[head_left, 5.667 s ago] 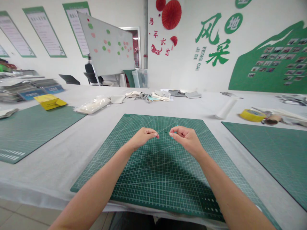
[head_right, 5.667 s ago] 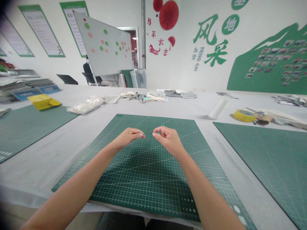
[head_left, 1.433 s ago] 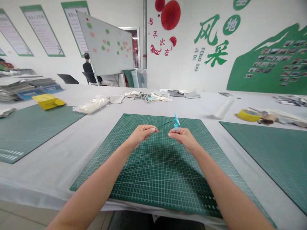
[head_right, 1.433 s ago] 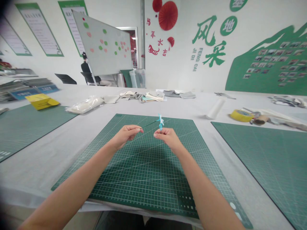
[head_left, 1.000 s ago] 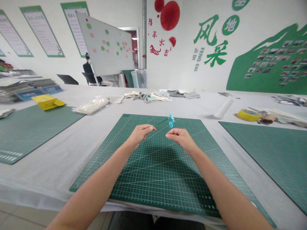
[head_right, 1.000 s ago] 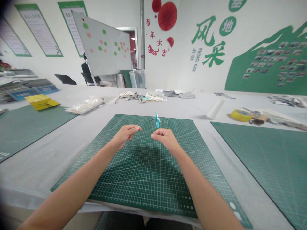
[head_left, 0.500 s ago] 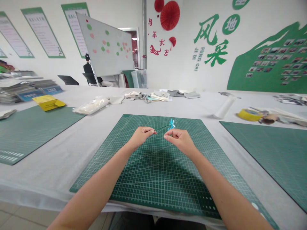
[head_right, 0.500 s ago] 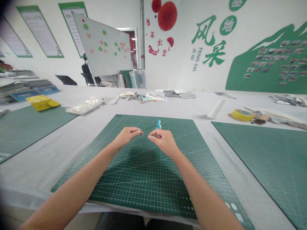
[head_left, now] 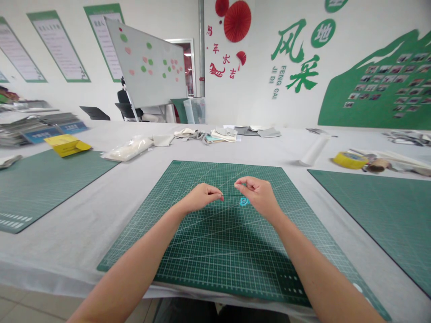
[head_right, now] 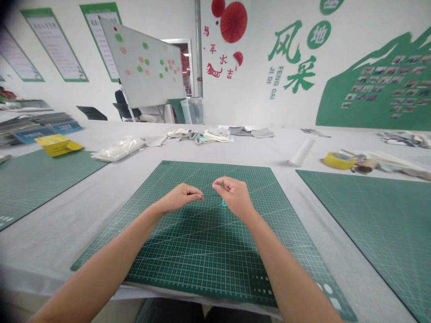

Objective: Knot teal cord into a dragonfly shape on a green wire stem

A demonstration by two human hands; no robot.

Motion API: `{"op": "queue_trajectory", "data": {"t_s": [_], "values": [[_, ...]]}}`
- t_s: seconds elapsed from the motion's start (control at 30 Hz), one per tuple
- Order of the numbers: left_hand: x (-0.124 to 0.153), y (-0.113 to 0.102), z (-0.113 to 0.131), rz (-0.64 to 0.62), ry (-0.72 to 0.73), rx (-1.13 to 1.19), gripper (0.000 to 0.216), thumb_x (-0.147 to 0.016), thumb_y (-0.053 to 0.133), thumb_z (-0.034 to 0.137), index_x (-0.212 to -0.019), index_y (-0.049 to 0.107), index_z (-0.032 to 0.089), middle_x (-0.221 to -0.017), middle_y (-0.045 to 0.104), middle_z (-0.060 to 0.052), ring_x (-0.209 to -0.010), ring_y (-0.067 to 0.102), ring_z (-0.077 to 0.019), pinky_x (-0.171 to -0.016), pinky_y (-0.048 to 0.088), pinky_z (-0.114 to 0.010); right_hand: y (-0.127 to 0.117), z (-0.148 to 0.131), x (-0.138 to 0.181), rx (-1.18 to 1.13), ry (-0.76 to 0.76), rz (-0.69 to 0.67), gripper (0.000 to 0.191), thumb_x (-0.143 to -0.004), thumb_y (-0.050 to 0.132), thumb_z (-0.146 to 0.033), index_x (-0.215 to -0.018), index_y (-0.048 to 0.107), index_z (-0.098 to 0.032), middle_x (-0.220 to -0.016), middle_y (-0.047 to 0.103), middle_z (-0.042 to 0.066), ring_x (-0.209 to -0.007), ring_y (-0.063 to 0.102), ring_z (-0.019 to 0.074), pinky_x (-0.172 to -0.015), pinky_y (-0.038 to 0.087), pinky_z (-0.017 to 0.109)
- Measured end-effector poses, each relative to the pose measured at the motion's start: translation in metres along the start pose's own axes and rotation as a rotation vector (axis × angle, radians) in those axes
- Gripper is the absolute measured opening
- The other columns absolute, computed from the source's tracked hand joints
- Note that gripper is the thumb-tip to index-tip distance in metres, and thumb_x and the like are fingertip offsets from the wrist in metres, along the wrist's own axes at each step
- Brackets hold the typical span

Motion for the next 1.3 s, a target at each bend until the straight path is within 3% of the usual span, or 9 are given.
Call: {"op": "queue_trajectory", "data": {"t_s": [0.1, 0.23, 0.4, 0.47, 0.57, 0.8, 1.0, 1.3], "values": [[0.002, -0.001, 0.002, -0.082, 0.024, 0.003, 0.027, -0.083, 0.049, 0.028, -0.082, 0.074, 0.018, -0.082, 0.072, -0.001, -0.079, 0.062, -0.0172, -0.074, 0.043, -0.026, -0.001, 0.003, -0.002, 0.008, 0.007, -0.014, 0.021, -0.081, 0.057, -0.037, -0.08, 0.068, -0.019, -0.048, 0.034, -0.006, -0.048, 0.032, 0.0096, -0.05, 0.027, 0.025], [0.003, -0.002, 0.002, -0.219, 0.055, 0.034, 0.024, -0.083, 0.052, 0.029, -0.085, 0.074, 0.019, -0.086, 0.073, -0.003, -0.083, 0.064, -0.0171, -0.076, 0.043, -0.026, -0.004, 0.009, -0.006, -0.025, 0.062, -0.127, 0.023, -0.078, 0.06, -0.039, -0.077, 0.068, -0.019, -0.047, 0.03, -0.007, -0.046, 0.029, 0.0087, -0.048, 0.024, 0.024], [0.007, -0.006, 0.01, -0.316, 0.119, 0.152, 0.024, -0.083, 0.055, 0.033, -0.085, 0.074, 0.019, -0.088, 0.072, -0.003, -0.083, 0.062, -0.0161, -0.077, 0.042, -0.026, -0.007, 0.02, -0.01, -0.248, 0.207, -0.241, 0.025, -0.071, 0.066, -0.042, -0.075, 0.067, -0.016, -0.048, 0.034, -0.008, -0.047, 0.028, 0.0074, -0.047, 0.021, 0.023], [0.008, -0.008, 0.013, -0.293, 0.117, 0.217, 0.025, -0.082, 0.056, 0.035, -0.085, 0.073, 0.018, -0.08, 0.069, -0.003, -0.071, 0.057, -0.0133, -0.067, 0.04, -0.024, -0.007, 0.023, -0.01, -0.357, 0.292, -0.23, 0.026, -0.069, 0.069, -0.041, -0.075, 0.066, -0.016, -0.048, 0.036, -0.008, -0.046, 0.026, 0.0066, -0.046, 0.02, 0.023], [0.008, -0.009, 0.012, -0.2, 0.038, 0.327, 0.029, -0.082, 0.055, 0.04, -0.086, 0.072, 0.016, -0.058, 0.054, 0.001, -0.049, 0.036, -0.0078, -0.049, 0.027, -0.022, -0.004, 0.025, -0.01, -0.497, 0.356, -0.195, 0.029, -0.065, 0.072, -0.04, -0.076, 0.065, -0.015, -0.051, 0.042, -0.007, -0.045, 0.026, 0.0054, -0.045, 0.018, 0.023], [0.001, -0.005, -0.002, 0.005, -0.054, 0.593, 0.028, -0.08, 0.06, 0.04, -0.087, 0.068, 0.014, -0.05, 0.027, 0.007, -0.047, 0.019, -0.0068, -0.045, 0.015, -0.023, 0.0, 0.028, -0.01, -0.468, 0.362, -0.156, 0.03, -0.061, 0.074, -0.042, -0.071, 0.065, -0.015, -0.055, 0.047, -0.005, -0.047, 0.028, 0.0059, -0.047, 0.021, 0.025], [-0.001, -0.004, -0.005, 0.082, -0.067, 0.668, 0.027, -0.08, 0.061, 0.039, -0.087, 0.068, 0.014, -0.051, 0.025, 0.007, -0.047, 0.018, -0.0065, -0.045, 0.012, -0.023, 0.003, 0.025, -0.008, -0.45, 0.342, -0.205, 0.028, -0.063, 0.072, -0.042, -0.07, 0.065, -0.016, -0.047, 0.037, -0.008, -0.047, 0.026, 0.0067, -0.048, 0.02, 0.025], [-0.004, -0.003, -0.011, 0.215, -0.127, 0.674, 0.029, -0.08, 0.06, 0.041, -0.088, 0.068, 0.014, -0.05, 0.023, 0.008, -0.045, 0.017, -0.0058, -0.044, 0.012, -0.021, 0.007, 0.02, -0.006, -0.393, 0.306, -0.247, 0.026, -0.067, 0.069, -0.04, -0.071, 0.066, -0.015, -0.048, 0.035, -0.008, -0.047, 0.027, 0.0066, -0.048, 0.019, 0.024]]}}
Point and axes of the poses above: each hand's wrist, its own x-axis away from the middle knuckle, its own y-axis out of the palm, z = x × y, the point moved 1 cm from there along -x, towards the middle knuckle
